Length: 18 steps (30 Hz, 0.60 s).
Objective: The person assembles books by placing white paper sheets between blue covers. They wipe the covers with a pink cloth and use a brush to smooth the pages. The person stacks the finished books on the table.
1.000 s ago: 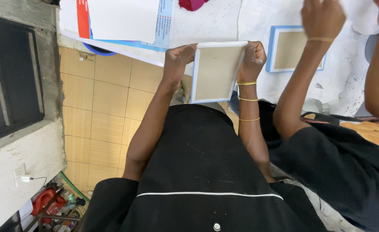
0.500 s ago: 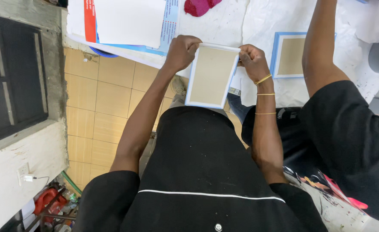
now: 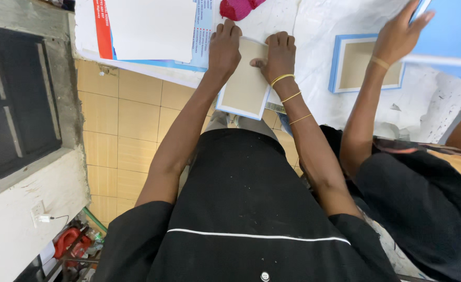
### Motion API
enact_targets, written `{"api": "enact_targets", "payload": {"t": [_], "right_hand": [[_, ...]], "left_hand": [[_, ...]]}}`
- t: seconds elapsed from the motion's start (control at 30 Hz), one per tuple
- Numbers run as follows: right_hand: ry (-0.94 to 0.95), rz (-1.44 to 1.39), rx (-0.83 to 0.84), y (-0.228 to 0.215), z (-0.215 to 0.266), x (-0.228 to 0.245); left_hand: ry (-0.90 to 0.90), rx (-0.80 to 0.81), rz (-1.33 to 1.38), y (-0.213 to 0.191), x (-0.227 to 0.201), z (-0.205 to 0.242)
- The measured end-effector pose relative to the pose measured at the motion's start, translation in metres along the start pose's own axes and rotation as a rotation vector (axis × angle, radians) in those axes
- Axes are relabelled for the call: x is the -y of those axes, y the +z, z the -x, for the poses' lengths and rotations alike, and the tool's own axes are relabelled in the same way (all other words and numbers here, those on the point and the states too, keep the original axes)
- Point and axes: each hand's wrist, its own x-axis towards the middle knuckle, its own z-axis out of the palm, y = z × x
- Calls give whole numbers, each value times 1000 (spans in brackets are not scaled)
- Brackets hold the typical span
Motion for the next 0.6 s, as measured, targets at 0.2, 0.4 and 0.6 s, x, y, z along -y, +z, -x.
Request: {"api": "enact_targets", "payload": {"t": [0.2, 0.4, 0.6], "right_hand": [[-26, 129, -61, -10, 23, 25], [-43, 129, -152, 0, 33, 38], [38, 170, 65, -30, -12, 38]], "left_hand": [[325, 13, -382, 3, -12, 32], [175, -16, -739, 9, -39, 50], [149, -25, -529, 4, -32, 48]]}}
